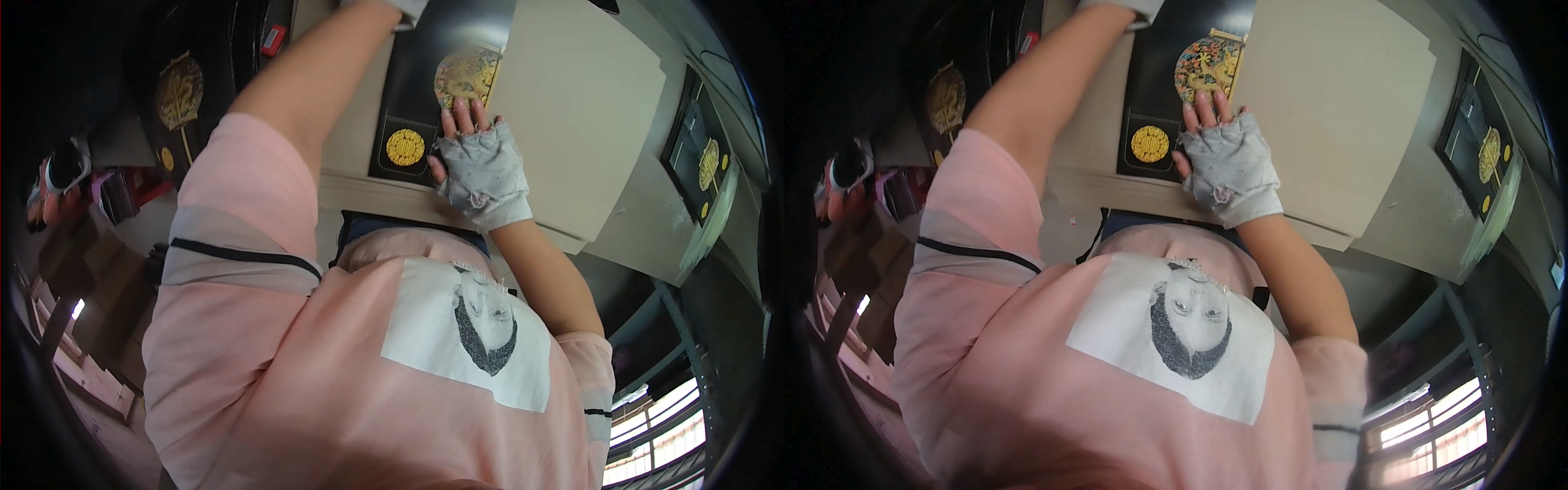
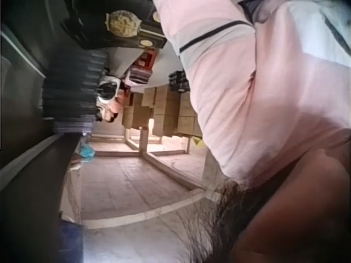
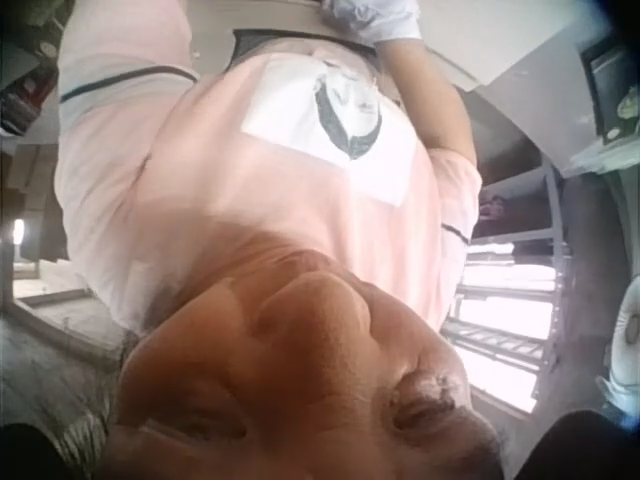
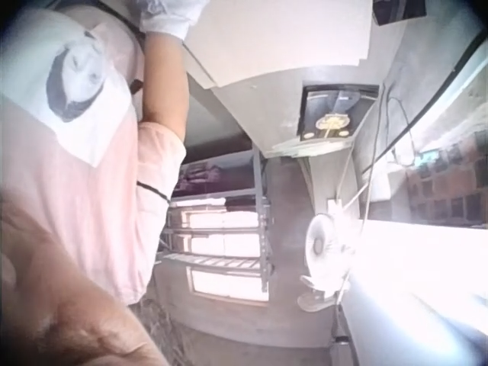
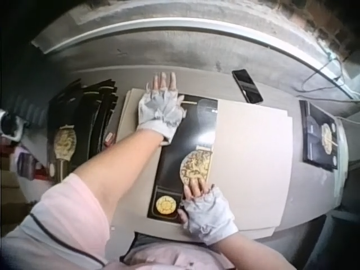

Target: Inspecting and organizing black and gold decorative folders or packaging panels at a workbench.

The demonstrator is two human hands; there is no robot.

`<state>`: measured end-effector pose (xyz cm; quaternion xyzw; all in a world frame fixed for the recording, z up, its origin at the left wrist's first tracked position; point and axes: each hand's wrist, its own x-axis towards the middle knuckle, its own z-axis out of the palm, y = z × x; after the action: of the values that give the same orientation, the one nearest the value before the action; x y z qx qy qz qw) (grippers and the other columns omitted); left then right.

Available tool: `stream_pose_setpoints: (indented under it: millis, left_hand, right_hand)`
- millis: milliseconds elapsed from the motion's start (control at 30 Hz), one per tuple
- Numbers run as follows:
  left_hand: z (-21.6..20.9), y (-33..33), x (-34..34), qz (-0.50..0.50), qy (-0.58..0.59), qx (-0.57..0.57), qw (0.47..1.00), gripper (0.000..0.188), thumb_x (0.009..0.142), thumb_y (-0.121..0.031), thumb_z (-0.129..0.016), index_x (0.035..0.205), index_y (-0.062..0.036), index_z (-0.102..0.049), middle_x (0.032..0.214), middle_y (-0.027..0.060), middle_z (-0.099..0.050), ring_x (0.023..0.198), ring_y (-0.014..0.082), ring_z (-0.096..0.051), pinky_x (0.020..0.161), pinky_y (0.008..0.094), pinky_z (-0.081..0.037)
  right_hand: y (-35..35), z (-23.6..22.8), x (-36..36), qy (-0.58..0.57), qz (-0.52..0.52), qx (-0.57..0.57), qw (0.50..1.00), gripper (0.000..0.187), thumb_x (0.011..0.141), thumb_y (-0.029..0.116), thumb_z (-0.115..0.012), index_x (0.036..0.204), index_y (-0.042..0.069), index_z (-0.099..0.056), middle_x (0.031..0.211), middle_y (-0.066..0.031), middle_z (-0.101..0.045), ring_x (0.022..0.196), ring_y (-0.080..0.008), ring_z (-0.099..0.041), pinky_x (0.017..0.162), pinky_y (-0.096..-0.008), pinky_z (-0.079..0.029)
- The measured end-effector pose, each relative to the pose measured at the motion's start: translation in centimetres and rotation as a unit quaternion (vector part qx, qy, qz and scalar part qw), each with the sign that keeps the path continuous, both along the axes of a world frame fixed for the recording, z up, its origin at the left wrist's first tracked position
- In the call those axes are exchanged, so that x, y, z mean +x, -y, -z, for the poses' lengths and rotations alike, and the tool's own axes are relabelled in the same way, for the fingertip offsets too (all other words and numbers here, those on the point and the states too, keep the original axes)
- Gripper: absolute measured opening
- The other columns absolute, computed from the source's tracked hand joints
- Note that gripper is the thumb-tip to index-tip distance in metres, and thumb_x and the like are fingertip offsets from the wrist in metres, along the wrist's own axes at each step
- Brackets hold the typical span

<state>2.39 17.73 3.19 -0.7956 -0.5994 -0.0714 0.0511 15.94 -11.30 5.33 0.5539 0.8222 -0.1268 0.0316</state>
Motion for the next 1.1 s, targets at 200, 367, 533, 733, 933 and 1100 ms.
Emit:
stream_pose_setpoints:
  millis: [200, 367, 533, 733, 933, 1100]
  left_hand:
    - [0.8, 14.2, -5.4, 0.022, -0.024, 0.036, 0.999, 0.074, 0.1, -0.042, -0.058, 0.161, -0.0035, -0.04, 0.167, 0.0251, -0.037, 0.155, 0.0394, -0.036, 0.128, 0.051, -0.028]
    - [0.9, 25.3, -9.0, -0.043, -0.028, -0.077, 0.996, 0.077, 0.106, -0.045, -0.052, 0.166, -0.0026, -0.03, 0.171, 0.0235, -0.03, 0.157, 0.0417, -0.031, 0.127, 0.0549, -0.026]
    - [-1.0, 32.6, -11.5, -0.064, -0.079, -0.184, 0.978, 0.078, 0.106, -0.044, -0.05, 0.166, -0.0004, -0.027, 0.172, 0.0247, -0.028, 0.159, 0.0423, -0.027, 0.128, 0.0555, -0.024]
    - [-2.4, 29.1, -9.8, -0.082, 0.207, -0.147, 0.964, 0.08, 0.102, -0.036, -0.06, 0.164, 0.0032, -0.028, 0.153, 0.0323, -0.05, 0.142, 0.0477, -0.049, 0.119, 0.0508, -0.04]
    - [-1.4, 19.1, -4.0, -0.192, 0.247, -0.19, 0.931, 0.091, 0.094, -0.036, -0.077, 0.161, 0.0057, -0.032, 0.139, 0.0313, -0.063, 0.129, 0.0476, -0.06, 0.109, 0.0474, -0.05]
    - [1.3, 18.8, -6.7, -0.148, 0.232, -0.193, 0.942, 0.081, 0.094, -0.034, -0.077, 0.159, 0.0, -0.042, 0.148, 0.0297, -0.057, 0.135, 0.0444, -0.059, 0.112, 0.0461, -0.049]
  right_hand:
    - [0.1, 0.5, 0.1, -0.007, -0.013, 0.059, 0.998, 0.07, 0.1, 0.051, -0.054, 0.154, 0.005, -0.053, 0.165, -0.0214, -0.043, 0.154, -0.0398, -0.039, 0.12, -0.061, -0.034]
    - [0.3, 0.5, 0.1, 0.027, -0.025, 0.068, 0.997, 0.074, 0.101, 0.051, -0.05, 0.158, 0.005, -0.047, 0.168, -0.0212, -0.039, 0.157, -0.0388, -0.035, 0.124, -0.0589, -0.027]
    - [0.5, 0.1, -0.2, 0.044, -0.021, 0.061, 0.997, 0.074, 0.103, 0.051, -0.048, 0.16, 0.005, -0.044, 0.17, -0.0196, -0.037, 0.159, -0.0368, -0.031, 0.125, -0.0571, -0.026]
    - [0.3, 0.0, -0.2, 0.056, -0.023, 0.048, 0.997, 0.075, 0.102, 0.052, -0.048, 0.16, 0.005, -0.044, 0.17, -0.0199, -0.037, 0.159, -0.0375, -0.032, 0.123, -0.0554, -0.03]
    - [0.2, -1.1, -0.4, 0.044, -0.026, 0.069, 0.996, 0.076, 0.102, 0.053, -0.049, 0.159, 0.004, -0.045, 0.168, -0.0216, -0.04, 0.157, -0.0361, -0.036, 0.122, -0.0518, -0.032]
    - [1.5, -0.5, 2.1, 0.009, 0.056, 0.018, 0.998, 0.075, 0.099, 0.048, -0.058, 0.158, 0.003, -0.047, 0.163, -0.0225, -0.046, 0.153, -0.0368, -0.041, 0.12, -0.0485, -0.037]
